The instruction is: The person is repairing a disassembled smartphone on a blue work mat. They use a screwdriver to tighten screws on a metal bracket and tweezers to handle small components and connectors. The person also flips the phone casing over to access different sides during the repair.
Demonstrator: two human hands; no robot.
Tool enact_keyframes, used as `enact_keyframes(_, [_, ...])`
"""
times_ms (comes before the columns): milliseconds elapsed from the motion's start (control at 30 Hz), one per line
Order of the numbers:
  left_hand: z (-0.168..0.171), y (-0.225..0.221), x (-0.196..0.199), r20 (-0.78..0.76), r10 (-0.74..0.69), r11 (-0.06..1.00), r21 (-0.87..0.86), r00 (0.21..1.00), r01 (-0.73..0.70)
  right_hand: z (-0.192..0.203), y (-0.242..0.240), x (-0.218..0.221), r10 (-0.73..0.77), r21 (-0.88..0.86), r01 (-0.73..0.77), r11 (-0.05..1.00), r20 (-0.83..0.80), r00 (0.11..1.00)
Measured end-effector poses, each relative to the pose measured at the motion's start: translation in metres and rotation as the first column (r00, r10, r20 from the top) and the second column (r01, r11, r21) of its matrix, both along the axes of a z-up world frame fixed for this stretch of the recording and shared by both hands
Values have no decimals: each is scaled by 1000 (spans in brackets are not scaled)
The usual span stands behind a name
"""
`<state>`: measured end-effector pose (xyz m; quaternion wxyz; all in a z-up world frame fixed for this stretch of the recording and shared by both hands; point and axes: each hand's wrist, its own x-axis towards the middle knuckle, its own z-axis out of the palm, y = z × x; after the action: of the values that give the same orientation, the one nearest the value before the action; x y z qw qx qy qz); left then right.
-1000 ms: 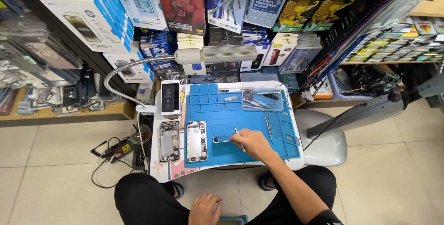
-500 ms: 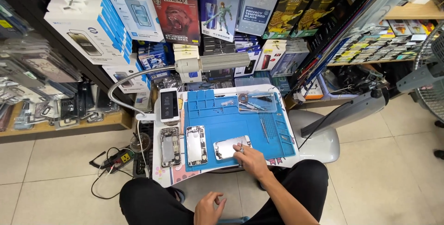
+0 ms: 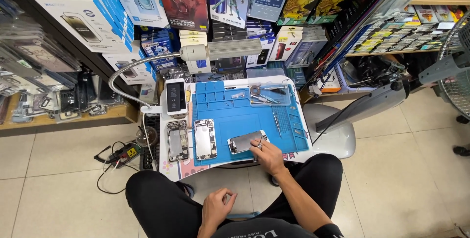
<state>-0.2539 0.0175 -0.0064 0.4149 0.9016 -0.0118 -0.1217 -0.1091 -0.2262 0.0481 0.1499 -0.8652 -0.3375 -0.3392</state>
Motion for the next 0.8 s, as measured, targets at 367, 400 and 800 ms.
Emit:
enact_keyframes(367, [49, -16, 60, 450, -45, 991, -90, 892, 96, 10, 21, 37, -8, 55, 11, 998, -44, 999])
enact_keyframes(400, [57, -17, 74, 610, -65, 985, -86, 790, 148, 4, 21, 42, -56, 63, 59, 996, -45, 997])
enact_keyframes(800, [90, 14, 246, 525, -303, 953, 158, 795, 259, 45, -3, 111, 21, -175, -146, 974, -570, 821])
